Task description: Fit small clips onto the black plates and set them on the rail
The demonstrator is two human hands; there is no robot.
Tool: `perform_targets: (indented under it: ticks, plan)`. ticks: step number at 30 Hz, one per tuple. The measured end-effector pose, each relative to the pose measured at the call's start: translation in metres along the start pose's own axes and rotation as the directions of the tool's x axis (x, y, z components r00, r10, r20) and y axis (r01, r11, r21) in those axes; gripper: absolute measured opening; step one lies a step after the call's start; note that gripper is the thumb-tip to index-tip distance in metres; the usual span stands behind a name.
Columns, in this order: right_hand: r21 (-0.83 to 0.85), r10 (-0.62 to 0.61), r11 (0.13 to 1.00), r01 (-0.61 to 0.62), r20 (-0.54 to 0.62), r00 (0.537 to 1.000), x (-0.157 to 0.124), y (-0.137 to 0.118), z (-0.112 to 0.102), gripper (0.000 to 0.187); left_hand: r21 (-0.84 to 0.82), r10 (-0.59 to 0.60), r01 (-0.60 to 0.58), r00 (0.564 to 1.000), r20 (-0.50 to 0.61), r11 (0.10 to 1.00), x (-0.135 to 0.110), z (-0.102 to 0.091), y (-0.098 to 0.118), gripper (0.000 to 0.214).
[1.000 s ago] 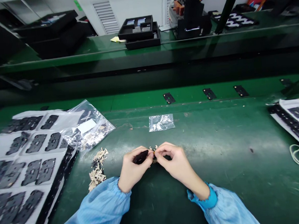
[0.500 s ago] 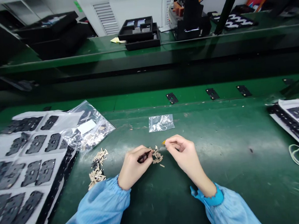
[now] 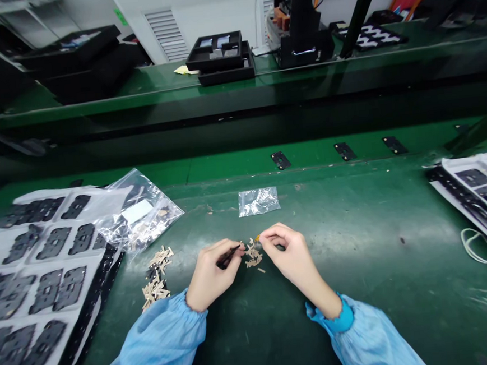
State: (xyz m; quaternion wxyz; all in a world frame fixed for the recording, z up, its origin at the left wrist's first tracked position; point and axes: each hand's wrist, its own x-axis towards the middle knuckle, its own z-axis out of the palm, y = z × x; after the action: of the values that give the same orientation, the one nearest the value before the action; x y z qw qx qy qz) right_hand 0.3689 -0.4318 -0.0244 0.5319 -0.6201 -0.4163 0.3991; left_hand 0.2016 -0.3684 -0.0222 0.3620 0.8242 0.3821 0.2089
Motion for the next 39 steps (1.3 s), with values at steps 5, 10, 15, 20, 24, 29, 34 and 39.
perform_targets:
  ticks: [5,10,15,20,24,29,34,39]
  plan:
    - [-0.003,-0.005,1.0,0.005,-0.002,1.0,0.0,-0.001,0.001,0.018,0.049,-0.03,0.03,1.0,-0.006,0.998,0.0,0.003,-0.002,0.015]
    - [-0.031,-0.005,1.0,0.005,0.0,1.0,-0.001,-0.002,0.003,0.018,-0.13,-0.089,0.081,0.994,-0.055,0.988,0.0,0.002,0.005,0.027]
    - [-0.044,-0.007,0.999,0.007,-0.012,1.0,-0.005,-0.002,0.009,0.015,-0.165,0.008,-0.037,0.984,-0.177,0.986,-0.004,0.005,0.013,0.008]
    - [-0.006,0.009,1.0,-0.009,0.027,1.0,-0.009,-0.003,0.014,0.012,-0.179,0.055,-0.1,0.97,-0.238,0.979,-0.009,0.013,0.012,0.013]
    - [0.051,0.032,0.998,-0.035,0.047,0.998,-0.011,-0.002,0.016,0.014,-0.225,0.04,-0.096,0.969,-0.244,0.97,-0.01,0.017,0.012,0.016]
    - [0.139,0.041,0.989,-0.05,0.063,0.997,-0.01,-0.003,0.016,0.016,-0.342,-0.108,0.024,0.968,-0.227,0.94,-0.005,0.013,0.009,0.015]
    - [0.309,0.154,0.936,-0.17,0.076,0.985,-0.006,-0.006,0.014,0.017,-0.694,-0.355,0.277,0.934,0.032,0.664,-0.001,0.011,0.006,0.015]
    - [0.409,0.268,0.856,-0.316,0.173,0.948,-0.006,-0.006,0.012,0.018,-0.815,-0.374,0.34,0.913,0.166,0.468,-0.001,0.013,0.009,0.016]
